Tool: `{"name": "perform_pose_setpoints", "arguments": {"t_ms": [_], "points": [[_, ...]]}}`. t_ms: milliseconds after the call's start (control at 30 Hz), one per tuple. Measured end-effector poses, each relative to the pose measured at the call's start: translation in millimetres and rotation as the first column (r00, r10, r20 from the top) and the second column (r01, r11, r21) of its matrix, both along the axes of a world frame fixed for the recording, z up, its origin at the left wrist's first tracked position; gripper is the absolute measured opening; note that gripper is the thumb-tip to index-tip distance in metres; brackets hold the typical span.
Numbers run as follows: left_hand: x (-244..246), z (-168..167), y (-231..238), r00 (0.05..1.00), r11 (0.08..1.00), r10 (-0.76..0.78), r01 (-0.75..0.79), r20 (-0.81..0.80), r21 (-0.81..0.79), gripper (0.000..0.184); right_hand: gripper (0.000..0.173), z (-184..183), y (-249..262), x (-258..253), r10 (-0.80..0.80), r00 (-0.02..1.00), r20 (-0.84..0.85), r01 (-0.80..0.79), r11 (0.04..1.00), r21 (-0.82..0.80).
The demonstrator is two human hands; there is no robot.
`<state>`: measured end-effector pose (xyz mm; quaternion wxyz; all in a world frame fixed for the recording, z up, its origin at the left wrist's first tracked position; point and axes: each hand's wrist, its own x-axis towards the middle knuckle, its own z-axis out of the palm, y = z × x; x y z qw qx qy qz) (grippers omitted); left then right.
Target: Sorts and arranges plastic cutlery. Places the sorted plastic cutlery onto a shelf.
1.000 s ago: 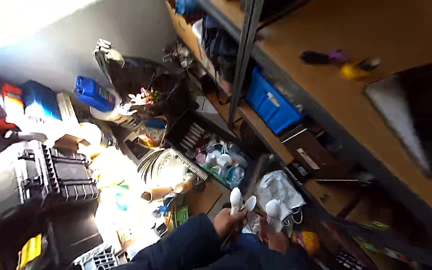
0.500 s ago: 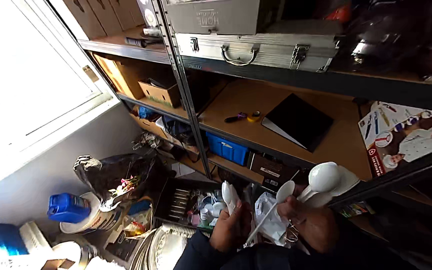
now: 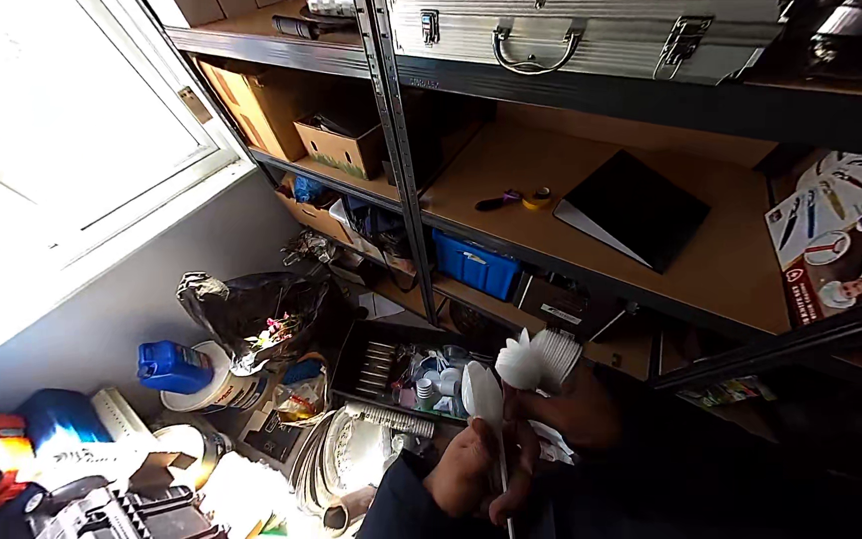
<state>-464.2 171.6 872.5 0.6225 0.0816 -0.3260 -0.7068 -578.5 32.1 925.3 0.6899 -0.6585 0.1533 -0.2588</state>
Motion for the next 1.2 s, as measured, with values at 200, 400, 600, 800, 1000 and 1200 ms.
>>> {"name": "perform_pose_setpoints", "arguments": {"t_ms": [200, 400, 600, 800, 1000, 1200], "points": [[10.1, 0.6, -27.0, 1.0, 0.998, -0.022, 0.023, -0.016, 0.055, 0.06, 0.039, -3.2, -37.7, 16.8, 0.249, 0.966, -0.065, -0.223, 0.937, 0.268], [4.3, 13.6, -41.3, 0.874, 0.834, 0.401, -0.472, 0.273, 0.285, 0.062, 0.038, -8.1, -68.7, 46.1, 0.251, 0.968, -0.025, -0.241, 0.949, 0.202], [0.6, 27.4, -43.9, 0.481, 0.555, 0.598, -0.826, 0.641, 0.102, 0.042, 0.041, -11.6, -78.8, 41.7, 0.185, 0.982, 0.046, -0.19, 0.935, 0.3], [-2.4, 40.5, -49.6, 0.269, 0.399, 0.659, -0.917, 0.703, -0.024, 0.041, 0.041, -5.7, -77.2, 35.2, -0.044, 0.989, 0.141, -0.008, 0.939, 0.345], [-11.8, 43.5, -52.3, 0.192, 0.527, 0.609, -0.823, 0.77, -0.212, 0.036, 0.028, 3.1, -64.1, 29.2, -0.217, 0.965, 0.148, 0.202, 0.973, 0.11], [-10.2, 52.9, -32.5, 0.562, 0.728, 0.447, -0.681, 0.695, 0.082, 0.044, 0.028, -0.1, -45.3, 24.9, -0.311, 0.938, 0.155, 0.341, 0.907, -0.247]]}}
